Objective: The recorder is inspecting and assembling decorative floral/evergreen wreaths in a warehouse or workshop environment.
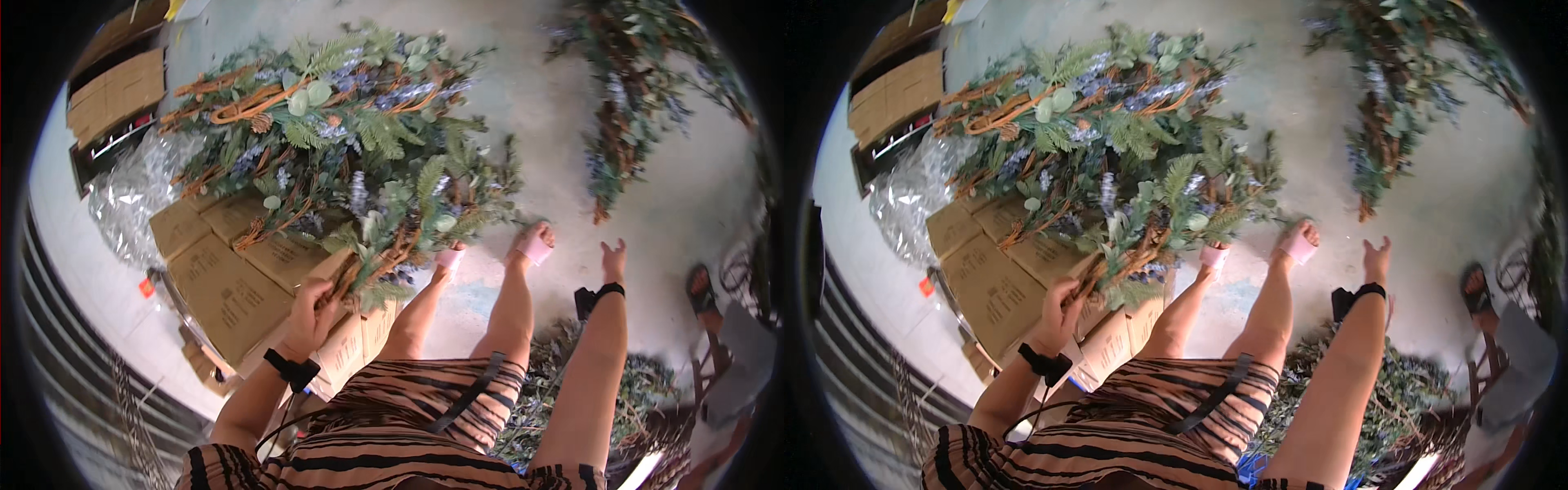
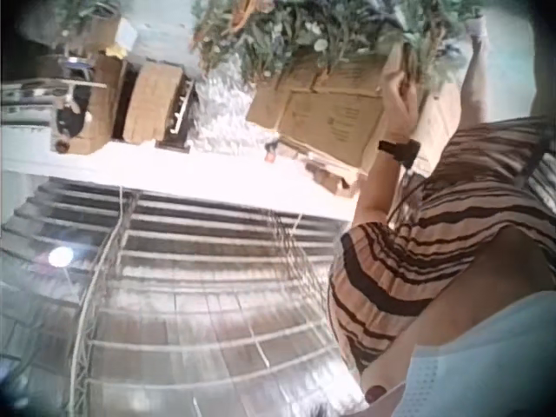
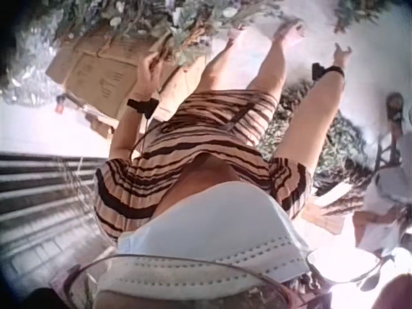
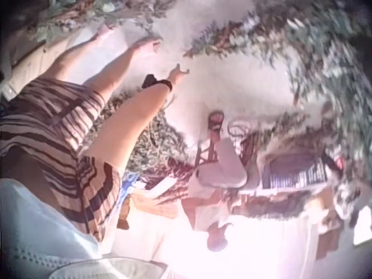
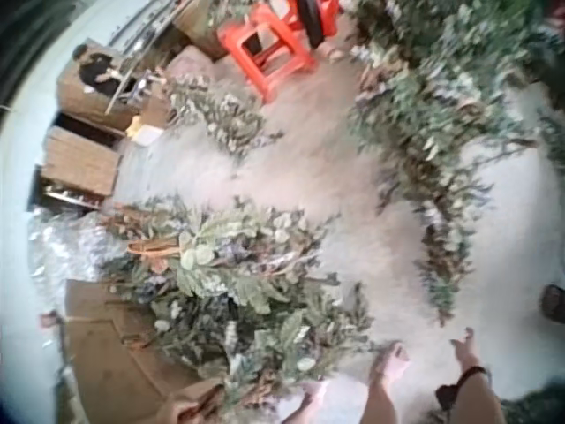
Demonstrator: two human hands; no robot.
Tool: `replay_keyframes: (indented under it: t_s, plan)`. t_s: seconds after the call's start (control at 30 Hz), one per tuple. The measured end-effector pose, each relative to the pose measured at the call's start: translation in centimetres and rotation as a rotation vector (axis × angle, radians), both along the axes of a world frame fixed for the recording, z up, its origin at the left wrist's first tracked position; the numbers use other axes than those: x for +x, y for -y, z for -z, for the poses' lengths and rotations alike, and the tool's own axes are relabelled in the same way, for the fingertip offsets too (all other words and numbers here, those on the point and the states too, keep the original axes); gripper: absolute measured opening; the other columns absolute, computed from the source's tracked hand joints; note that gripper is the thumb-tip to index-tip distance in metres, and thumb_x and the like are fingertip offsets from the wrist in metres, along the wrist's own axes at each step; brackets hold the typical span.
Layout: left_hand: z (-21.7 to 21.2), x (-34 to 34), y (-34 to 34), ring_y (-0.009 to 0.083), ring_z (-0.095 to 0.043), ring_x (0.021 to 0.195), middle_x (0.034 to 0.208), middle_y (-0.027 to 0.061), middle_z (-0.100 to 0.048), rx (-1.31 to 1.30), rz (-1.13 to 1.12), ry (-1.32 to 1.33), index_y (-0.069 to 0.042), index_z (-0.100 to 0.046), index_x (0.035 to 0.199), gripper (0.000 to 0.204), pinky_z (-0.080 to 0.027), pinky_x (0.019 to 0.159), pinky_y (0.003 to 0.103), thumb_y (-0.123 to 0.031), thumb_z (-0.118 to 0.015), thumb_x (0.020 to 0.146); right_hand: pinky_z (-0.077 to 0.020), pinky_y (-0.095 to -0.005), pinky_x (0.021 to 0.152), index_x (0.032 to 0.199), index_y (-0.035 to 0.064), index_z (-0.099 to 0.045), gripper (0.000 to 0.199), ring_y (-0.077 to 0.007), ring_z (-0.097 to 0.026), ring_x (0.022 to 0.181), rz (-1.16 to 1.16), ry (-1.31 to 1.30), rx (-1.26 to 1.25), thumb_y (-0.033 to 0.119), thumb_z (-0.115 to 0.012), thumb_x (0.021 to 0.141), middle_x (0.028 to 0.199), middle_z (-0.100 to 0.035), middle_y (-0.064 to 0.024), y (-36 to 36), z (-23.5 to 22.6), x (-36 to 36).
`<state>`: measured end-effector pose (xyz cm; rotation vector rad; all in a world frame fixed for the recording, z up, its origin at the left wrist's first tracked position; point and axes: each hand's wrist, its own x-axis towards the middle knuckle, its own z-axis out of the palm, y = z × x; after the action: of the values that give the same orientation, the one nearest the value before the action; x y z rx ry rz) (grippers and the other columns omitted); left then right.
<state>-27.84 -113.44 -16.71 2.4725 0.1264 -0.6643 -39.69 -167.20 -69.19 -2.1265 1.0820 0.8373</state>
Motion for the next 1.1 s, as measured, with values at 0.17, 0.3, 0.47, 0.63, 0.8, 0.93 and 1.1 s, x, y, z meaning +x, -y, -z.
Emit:
replay_keyframes:
  t_s: [0.17,0.3,0.47,0.63,0.8,0.93,1.1]
  plan:
    - [-0.3,-0.5,2.2,0.0302,-0.054,0.083,0.103,0.0205,-0.051,0.146,0.278,-0.063,-0.003,-0.055,0.11,0.03,-0.046,0.072,0.034,-0.001,-0.063,0.081,-0.0317,-0.0427,0.108,0.147,0.0128,-0.022,0.092,-0.0343,-0.031,0.137,0.154,0.05,0.067,0.036,-0.075,0.075,0.148,-0.032,-0.0222,-4.8,0.3,3.0]
    - [-0.7,-0.2,1.7,0.029,-0.055,0.08,0.105,0.0208,-0.051,0.138,0.255,-0.097,-0.004,-0.055,0.112,0.032,-0.046,0.069,0.035,0.001,-0.061,0.081,-0.0368,-0.0442,0.103,0.146,0.0119,-0.023,0.091,-0.0322,-0.038,0.132,0.792,0.208,0.496,0.019,-0.079,0.075,0.141,-0.039,-0.0181,-9.0,-2.8,7.4]
    - [-0.1,-1.1,2.1,0.0303,-0.054,0.082,0.107,0.0191,-0.05,0.063,0.163,-0.156,-0.004,-0.057,0.111,0.032,-0.045,0.071,0.037,0.0,-0.063,0.081,-0.0438,-0.0408,0.092,0.135,0.0103,-0.039,0.07,-0.0242,-0.053,0.111,0.837,0.123,0.518,0.022,-0.077,0.077,0.114,-0.058,-0.0077,-7.9,-0.2,7.5]
    - [-0.2,-0.8,2.2,0.0319,-0.055,0.083,0.103,0.0177,-0.052,0.099,0.19,-0.126,-0.004,-0.059,0.109,0.028,-0.045,0.072,0.037,-0.002,-0.064,0.081,-0.0443,-0.0339,0.081,0.125,0.009,-0.051,0.054,-0.0192,-0.053,0.101,0.792,0.022,0.809,0.034,-0.07,0.081,0.116,-0.058,-0.0041,-10.1,-3.7,8.3]
    - [-0.7,0.6,2.8,0.0334,-0.055,0.084,0.1,0.0166,-0.052,0.12,0.226,-0.072,-0.004,-0.057,0.11,0.024,-0.046,0.073,0.038,-0.005,-0.06,0.086,-0.0381,-0.0422,0.101,0.126,0.0049,-0.047,0.038,-0.0274,-0.047,0.123,0.749,0.187,1.231,0.027,-0.049,0.095,0.129,-0.051,-0.0096,-16.3,-9.5,13.4]
    - [-0.7,0.5,3.2,0.0316,-0.056,0.082,0.1,0.0162,-0.052,0.1,0.221,-0.047,-0.004,-0.056,0.11,0.021,-0.047,0.07,0.036,-0.006,-0.056,0.089,-0.0425,-0.0447,0.098,0.126,0.0047,-0.046,0.036,-0.0302,-0.048,0.124,0.857,0.238,1.326,0.023,-0.047,0.095,0.13,-0.051,-0.0135,-21.7,-12.3,17.6]
    - [0.3,-0.3,3.0,0.0302,-0.056,0.08,0.101,0.0169,-0.052,0.109,0.176,-0.049,-0.003,-0.058,0.107,0.018,-0.046,0.072,0.036,-0.005,-0.055,0.089,-0.0462,-0.0454,0.086,0.139,0.0091,-0.037,0.063,-0.0297,-0.045,0.122,0.914,-0.04,0.682,0.023,-0.065,0.084,0.13,-0.049,-0.012,-23.1,-8.6,14.8]
